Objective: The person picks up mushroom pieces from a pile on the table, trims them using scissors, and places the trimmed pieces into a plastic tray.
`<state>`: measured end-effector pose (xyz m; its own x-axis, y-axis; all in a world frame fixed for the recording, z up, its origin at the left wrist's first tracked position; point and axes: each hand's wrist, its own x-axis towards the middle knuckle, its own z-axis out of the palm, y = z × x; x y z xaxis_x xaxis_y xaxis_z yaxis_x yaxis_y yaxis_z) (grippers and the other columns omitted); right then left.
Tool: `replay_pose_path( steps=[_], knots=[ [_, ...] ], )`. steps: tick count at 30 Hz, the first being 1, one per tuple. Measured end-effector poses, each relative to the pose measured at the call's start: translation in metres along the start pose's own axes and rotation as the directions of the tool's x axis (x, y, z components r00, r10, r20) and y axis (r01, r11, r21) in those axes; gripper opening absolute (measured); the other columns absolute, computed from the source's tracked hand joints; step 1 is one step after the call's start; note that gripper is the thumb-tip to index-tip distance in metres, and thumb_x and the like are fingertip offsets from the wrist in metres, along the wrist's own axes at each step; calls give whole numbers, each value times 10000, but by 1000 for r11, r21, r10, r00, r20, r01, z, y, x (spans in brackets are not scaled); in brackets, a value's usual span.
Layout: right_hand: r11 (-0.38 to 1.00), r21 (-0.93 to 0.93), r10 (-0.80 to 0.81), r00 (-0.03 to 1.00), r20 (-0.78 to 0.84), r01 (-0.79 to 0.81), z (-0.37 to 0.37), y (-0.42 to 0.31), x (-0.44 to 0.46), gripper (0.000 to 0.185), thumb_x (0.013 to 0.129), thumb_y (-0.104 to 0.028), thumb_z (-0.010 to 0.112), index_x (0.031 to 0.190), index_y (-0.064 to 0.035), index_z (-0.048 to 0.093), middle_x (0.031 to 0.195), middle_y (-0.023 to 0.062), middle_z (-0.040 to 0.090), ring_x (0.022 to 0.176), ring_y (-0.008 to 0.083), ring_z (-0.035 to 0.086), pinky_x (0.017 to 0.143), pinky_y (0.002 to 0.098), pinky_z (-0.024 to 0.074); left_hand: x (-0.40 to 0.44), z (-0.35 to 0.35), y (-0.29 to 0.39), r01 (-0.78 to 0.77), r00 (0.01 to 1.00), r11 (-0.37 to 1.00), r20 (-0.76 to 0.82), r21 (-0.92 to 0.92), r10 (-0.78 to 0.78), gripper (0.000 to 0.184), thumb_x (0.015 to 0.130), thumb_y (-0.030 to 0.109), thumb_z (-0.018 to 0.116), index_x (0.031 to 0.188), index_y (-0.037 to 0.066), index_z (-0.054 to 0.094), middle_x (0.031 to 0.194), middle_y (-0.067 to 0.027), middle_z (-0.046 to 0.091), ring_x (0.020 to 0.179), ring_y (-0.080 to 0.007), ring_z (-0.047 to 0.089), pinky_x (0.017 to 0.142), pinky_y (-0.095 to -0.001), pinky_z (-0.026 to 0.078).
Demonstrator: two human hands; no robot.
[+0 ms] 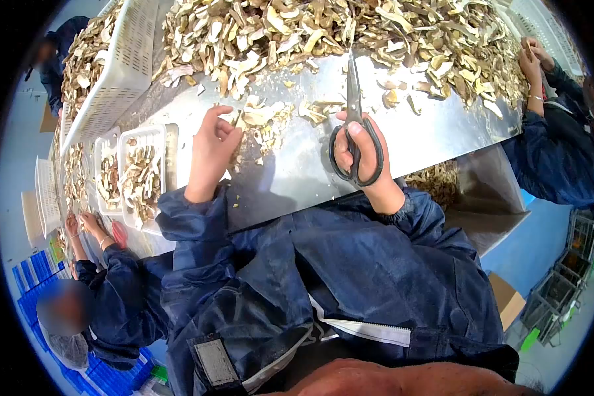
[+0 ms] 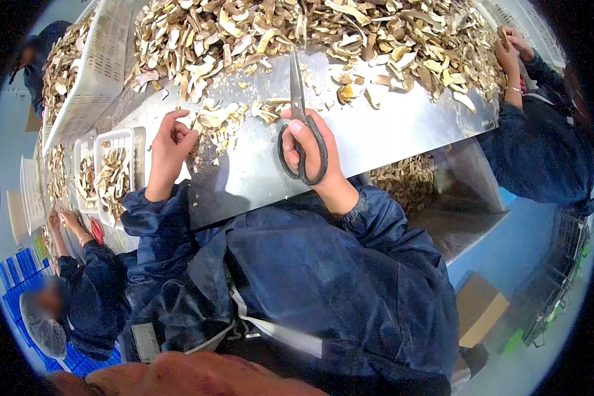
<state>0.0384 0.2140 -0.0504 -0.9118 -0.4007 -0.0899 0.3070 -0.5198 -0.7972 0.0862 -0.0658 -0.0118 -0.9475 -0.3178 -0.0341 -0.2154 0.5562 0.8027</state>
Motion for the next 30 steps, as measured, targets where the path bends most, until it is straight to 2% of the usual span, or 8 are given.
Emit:
replay_pose_path(
  steps=[6, 9, 10, 16, 21, 24, 28, 30],
  knots=[
    [1000, 4, -13, 1000, 1, 13, 0, 1, 0, 299, 1036, -226, 502, 1228, 0, 538, 674, 27, 516, 507, 79, 455, 462, 217, 354, 3, -3, 8, -234, 967, 954, -57, 186, 249, 325, 826, 16, 713, 1147, 35, 665, 914, -36, 587, 829, -164, 565, 737, -290, 464],
    [1000, -2, -19, 1000, 7, 19, 0, 1, 0, 297, 1034, -223, 504, 1226, 0, 538, 673, 27, 515, 506, 78, 454, 459, 216, 352, 10, 8, 12, -551, 810, 705, 81, 446, 581, 331, 801, 29, 728, 1127, 27, 672, 995, -104, 619, 915, -292, 602, 819, -374, 486],
    [1000, -6, -18, 1000, 5, 18, 0, 1, -1, 297, 1034, -224, 505, 1225, 0, 539, 673, 26, 515, 506, 77, 453, 458, 216, 352, 10, 13, 8, -516, 835, 718, 86, 466, 544, 312, 783, 39, 736, 1088, 23, 676, 1014, -146, 633, 966, -374, 598, 869, -442, 479],
    [1000, -17, -7, 1000, -22, 7, 3, 0, -1, 304, 1031, -233, 512, 1220, 3, 542, 674, 27, 517, 504, 76, 452, 456, 215, 349, 6, 13, 6, -456, 863, 757, 26, 468, 504, 204, 777, 58, 740, 946, 28, 630, 954, -113, 638, 900, -316, 615, 829, -395, 497],
    [1000, -13, -6, 1000, -17, 6, 2, 3, 0, 314, 1026, -241, 516, 1218, 7, 545, 679, 31, 524, 506, 77, 456, 457, 215, 353, -10, -15, 16, 67, 997, 982, -12, -176, -70, 185, 890, 92, 739, 1011, 54, 604, 795, -5, 616, 661, -70, 528, 653, -212, 425],
    [1000, -30, 1, 1000, -22, -2, 1, 2, 0, 319, 1026, -242, 515, 1218, 11, 546, 680, 32, 526, 508, 79, 457, 457, 215, 355, -4, -27, -3, 103, 990, 843, -31, -528, -141, 342, 940, 61, 649, 1261, 29, 535, 905, -46, 667, 746, -100, 583, 683, -228, 462],
    [1000, -30, -5, 1000, -17, 5, 2, 2, 0, 324, 1027, -241, 513, 1223, 15, 544, 692, 36, 532, 514, 80, 461, 461, 216, 359, 6, -30, 15, 214, 966, 557, 88, -802, -244, 335, 941, 71, 622, 1266, 47, 544, 1040, -64, 650, 837, -97, 588, 698, -237, 467],
    [999, -38, -12, 1000, -15, 12, 2, 2, 0, 324, 1027, -240, 512, 1225, 15, 544, 700, 37, 536, 517, 80, 463, 463, 216, 360, 21, -24, -2, 184, 983, 729, 134, -659, -127, 293, 929, 80, 641, 1213, 50, 577, 1017, -44, 649, 854, -97, 592, 718, -237, 467]
  ],
)
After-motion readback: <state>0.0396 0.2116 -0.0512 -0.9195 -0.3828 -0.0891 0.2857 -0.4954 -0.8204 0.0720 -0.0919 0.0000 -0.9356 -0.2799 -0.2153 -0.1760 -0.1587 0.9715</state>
